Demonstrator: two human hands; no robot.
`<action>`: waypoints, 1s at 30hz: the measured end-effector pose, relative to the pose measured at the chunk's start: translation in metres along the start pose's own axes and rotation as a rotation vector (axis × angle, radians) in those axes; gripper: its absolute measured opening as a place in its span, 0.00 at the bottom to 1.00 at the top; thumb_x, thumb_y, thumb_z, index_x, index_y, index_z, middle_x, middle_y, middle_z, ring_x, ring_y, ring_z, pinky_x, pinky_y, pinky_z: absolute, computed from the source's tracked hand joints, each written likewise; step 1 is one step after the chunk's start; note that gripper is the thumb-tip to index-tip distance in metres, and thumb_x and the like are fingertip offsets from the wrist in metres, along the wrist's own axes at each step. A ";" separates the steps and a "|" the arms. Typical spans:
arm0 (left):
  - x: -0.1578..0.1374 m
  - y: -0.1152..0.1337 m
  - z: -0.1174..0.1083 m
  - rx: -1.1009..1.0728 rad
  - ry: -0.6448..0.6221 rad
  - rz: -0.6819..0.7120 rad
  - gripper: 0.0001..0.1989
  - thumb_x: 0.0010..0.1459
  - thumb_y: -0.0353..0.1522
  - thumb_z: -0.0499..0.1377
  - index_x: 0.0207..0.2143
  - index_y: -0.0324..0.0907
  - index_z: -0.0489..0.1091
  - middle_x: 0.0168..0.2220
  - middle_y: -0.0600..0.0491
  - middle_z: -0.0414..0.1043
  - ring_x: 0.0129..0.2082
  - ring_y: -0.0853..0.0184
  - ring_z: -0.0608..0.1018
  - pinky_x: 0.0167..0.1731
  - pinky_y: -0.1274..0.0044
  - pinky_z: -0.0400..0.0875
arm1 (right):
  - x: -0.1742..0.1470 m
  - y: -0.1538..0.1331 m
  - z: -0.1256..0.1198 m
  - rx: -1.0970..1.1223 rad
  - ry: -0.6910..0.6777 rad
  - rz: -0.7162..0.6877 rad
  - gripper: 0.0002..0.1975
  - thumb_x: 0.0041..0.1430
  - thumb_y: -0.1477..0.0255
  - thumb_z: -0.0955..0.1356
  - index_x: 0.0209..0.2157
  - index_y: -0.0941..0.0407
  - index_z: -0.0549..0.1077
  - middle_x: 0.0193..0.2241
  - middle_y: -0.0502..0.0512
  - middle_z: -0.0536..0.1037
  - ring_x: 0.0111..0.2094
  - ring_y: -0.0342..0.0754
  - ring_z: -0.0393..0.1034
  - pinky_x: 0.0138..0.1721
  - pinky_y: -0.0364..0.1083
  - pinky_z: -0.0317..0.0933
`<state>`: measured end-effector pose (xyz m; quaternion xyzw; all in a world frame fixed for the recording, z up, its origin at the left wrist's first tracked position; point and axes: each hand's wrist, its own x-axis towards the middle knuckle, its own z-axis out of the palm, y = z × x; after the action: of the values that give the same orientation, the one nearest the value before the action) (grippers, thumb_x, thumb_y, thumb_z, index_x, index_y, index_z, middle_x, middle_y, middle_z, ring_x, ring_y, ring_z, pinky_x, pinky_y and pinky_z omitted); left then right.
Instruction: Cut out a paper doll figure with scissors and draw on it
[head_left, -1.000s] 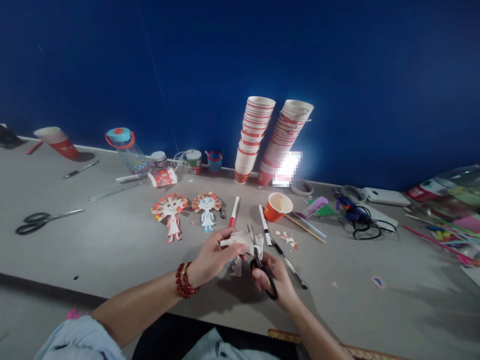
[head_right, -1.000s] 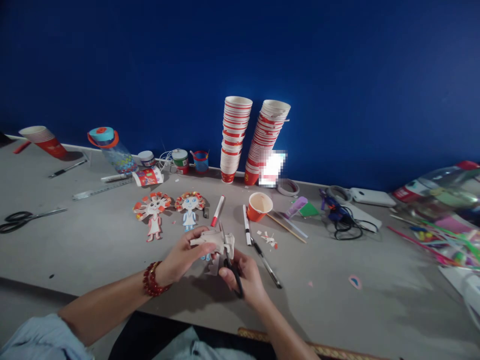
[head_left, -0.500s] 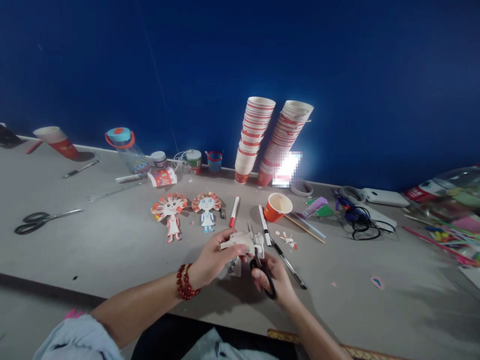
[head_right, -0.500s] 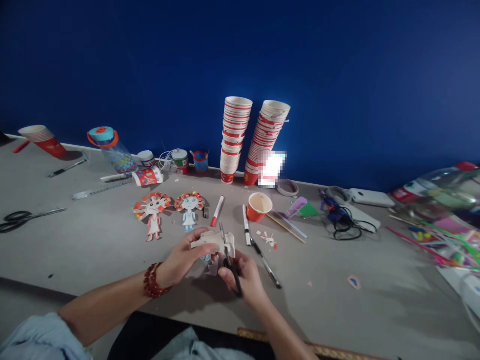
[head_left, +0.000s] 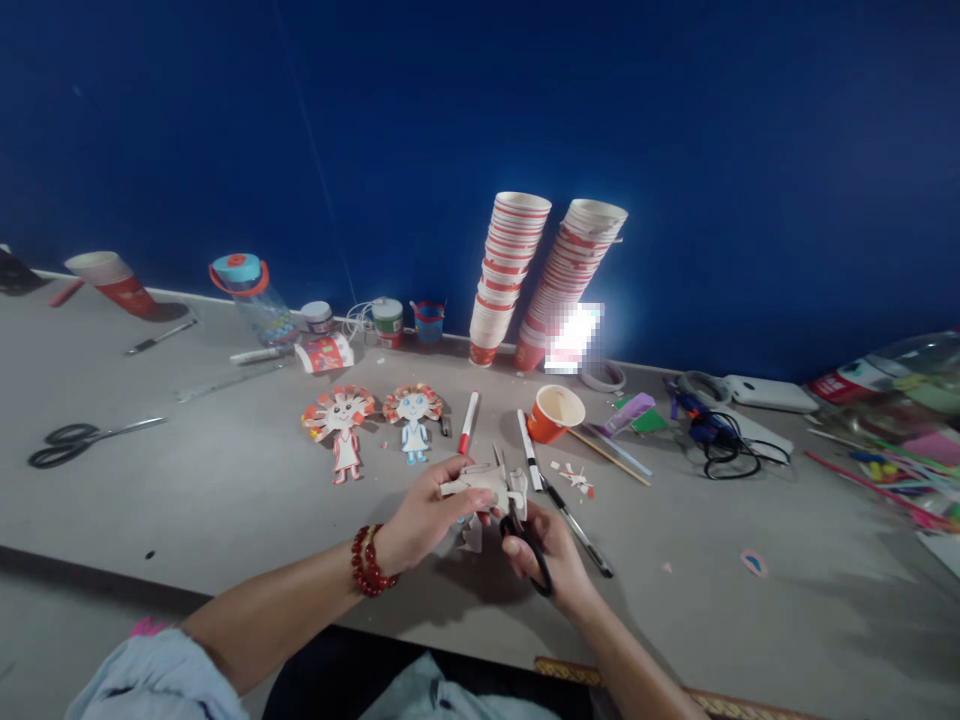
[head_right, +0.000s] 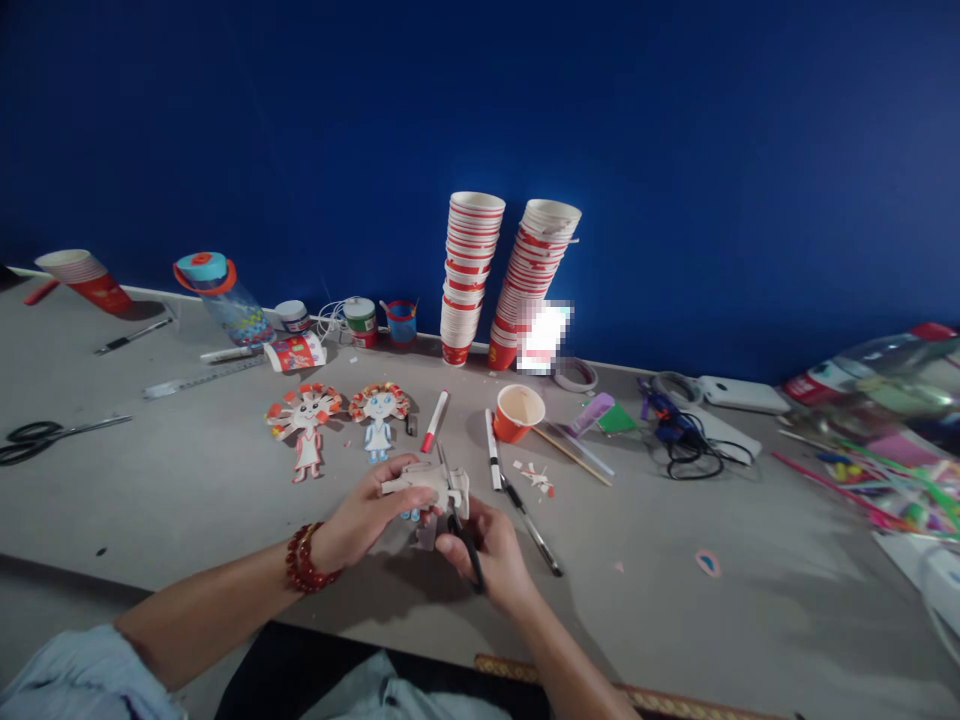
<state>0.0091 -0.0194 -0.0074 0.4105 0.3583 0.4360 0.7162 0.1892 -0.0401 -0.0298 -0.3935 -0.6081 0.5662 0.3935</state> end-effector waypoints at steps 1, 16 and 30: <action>0.000 0.000 0.000 0.002 -0.002 -0.003 0.16 0.50 0.39 0.67 0.36 0.37 0.72 0.30 0.51 0.76 0.26 0.70 0.74 0.29 0.79 0.69 | -0.001 0.002 0.000 0.002 0.009 -0.003 0.30 0.50 0.44 0.68 0.36 0.58 0.72 0.17 0.46 0.63 0.15 0.39 0.53 0.16 0.39 0.48; -0.002 0.005 0.008 0.038 -0.042 0.018 0.13 0.52 0.39 0.65 0.33 0.38 0.69 0.27 0.53 0.73 0.27 0.71 0.73 0.31 0.79 0.67 | -0.001 0.004 0.004 0.061 0.037 0.034 0.30 0.48 0.43 0.68 0.33 0.58 0.70 0.19 0.47 0.64 0.15 0.39 0.56 0.15 0.40 0.53; -0.002 -0.002 0.009 0.058 -0.076 -0.003 0.15 0.51 0.41 0.66 0.33 0.37 0.71 0.27 0.53 0.72 0.26 0.71 0.71 0.29 0.80 0.65 | -0.004 0.009 0.008 0.085 0.052 0.030 0.28 0.48 0.43 0.69 0.29 0.56 0.69 0.16 0.46 0.63 0.14 0.40 0.57 0.15 0.40 0.52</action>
<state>0.0165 -0.0238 -0.0050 0.4469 0.3439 0.4083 0.7178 0.1836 -0.0467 -0.0398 -0.4001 -0.5670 0.5871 0.4167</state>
